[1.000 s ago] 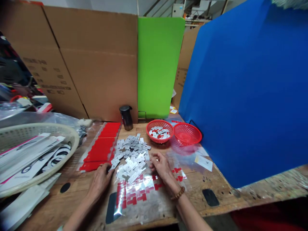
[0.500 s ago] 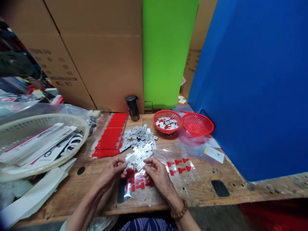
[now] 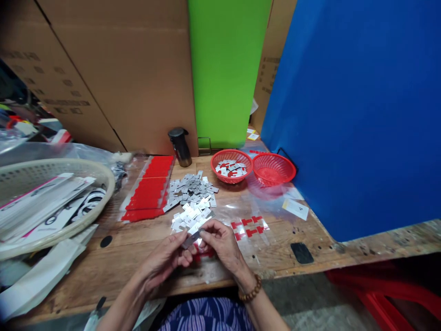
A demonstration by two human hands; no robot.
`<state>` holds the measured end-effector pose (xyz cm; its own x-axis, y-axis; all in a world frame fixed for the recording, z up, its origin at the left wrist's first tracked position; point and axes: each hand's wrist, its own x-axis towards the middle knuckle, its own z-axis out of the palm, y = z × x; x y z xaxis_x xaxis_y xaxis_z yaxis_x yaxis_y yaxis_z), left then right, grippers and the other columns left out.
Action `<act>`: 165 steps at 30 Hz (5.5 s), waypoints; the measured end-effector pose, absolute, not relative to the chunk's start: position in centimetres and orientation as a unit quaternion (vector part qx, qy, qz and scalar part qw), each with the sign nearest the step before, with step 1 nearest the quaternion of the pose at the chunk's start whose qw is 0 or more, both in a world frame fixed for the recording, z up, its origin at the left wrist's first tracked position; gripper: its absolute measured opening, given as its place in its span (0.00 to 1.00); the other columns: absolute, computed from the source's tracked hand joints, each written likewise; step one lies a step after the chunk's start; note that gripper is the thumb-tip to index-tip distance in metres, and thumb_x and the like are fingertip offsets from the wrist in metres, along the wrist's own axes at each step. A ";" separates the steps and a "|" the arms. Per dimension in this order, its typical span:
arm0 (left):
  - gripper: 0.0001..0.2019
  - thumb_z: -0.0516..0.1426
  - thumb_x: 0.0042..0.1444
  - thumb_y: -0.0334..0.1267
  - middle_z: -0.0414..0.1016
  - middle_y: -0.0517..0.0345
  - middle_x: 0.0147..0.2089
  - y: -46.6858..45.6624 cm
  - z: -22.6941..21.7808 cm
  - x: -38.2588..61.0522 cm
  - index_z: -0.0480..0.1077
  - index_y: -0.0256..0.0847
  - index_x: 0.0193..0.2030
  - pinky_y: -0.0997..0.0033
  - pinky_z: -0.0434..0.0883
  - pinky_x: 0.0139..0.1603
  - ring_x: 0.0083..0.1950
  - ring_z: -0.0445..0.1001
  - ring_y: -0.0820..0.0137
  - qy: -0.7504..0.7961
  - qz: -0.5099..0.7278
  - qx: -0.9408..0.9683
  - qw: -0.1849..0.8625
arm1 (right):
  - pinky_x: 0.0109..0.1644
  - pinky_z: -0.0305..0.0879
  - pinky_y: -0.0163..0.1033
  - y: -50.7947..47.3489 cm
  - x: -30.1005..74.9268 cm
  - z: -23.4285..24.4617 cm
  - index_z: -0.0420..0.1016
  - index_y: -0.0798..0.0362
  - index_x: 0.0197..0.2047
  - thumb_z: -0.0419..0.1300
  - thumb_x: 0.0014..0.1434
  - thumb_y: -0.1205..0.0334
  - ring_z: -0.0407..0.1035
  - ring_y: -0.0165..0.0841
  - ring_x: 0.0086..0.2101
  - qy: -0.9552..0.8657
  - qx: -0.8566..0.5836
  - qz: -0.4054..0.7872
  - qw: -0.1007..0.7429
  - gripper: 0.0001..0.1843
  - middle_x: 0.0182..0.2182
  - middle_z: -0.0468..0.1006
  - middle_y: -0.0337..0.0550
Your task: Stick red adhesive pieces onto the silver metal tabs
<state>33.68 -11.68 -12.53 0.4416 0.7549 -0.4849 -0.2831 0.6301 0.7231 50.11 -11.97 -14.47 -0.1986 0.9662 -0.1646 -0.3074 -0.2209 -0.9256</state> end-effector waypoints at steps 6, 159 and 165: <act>0.13 0.66 0.40 0.34 0.72 0.61 0.22 -11.7 -12.6 33.4 0.67 0.34 0.31 0.86 0.66 0.21 0.20 0.68 0.81 0.461 0.344 0.262 0.775 | 0.34 0.64 0.32 -12.8 50.7 -15.4 0.69 0.52 0.46 0.63 0.50 0.61 0.69 0.26 0.29 -0.419 -0.370 0.690 0.460 0.19 0.29 0.74 0.37; 0.22 0.63 0.39 0.25 0.79 0.48 0.29 -14.0 -12.9 35.9 0.66 0.30 0.44 0.77 0.74 0.33 0.30 0.78 0.68 0.484 0.266 0.246 0.796 | 0.34 0.58 0.33 -16.8 52.3 -14.1 0.65 0.52 0.29 0.54 0.55 0.69 0.63 0.28 0.28 -0.614 -0.555 0.394 0.400 0.04 0.26 0.68 0.35; 0.21 0.63 0.39 0.25 0.78 0.48 0.28 -14.1 -12.9 35.9 0.66 0.30 0.42 0.77 0.74 0.33 0.30 0.78 0.68 0.488 0.268 0.240 0.795 | 0.33 0.58 0.33 -16.8 52.2 -14.2 0.65 0.52 0.29 0.53 0.54 0.70 0.63 0.28 0.28 -0.615 -0.558 0.390 0.398 0.05 0.26 0.68 0.35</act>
<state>35.92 -14.08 -12.87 0.3800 0.6599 -0.6482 -0.1920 0.7417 0.6426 52.24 -16.82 -14.16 -0.0607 0.9967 0.0542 0.3765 0.0732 -0.9235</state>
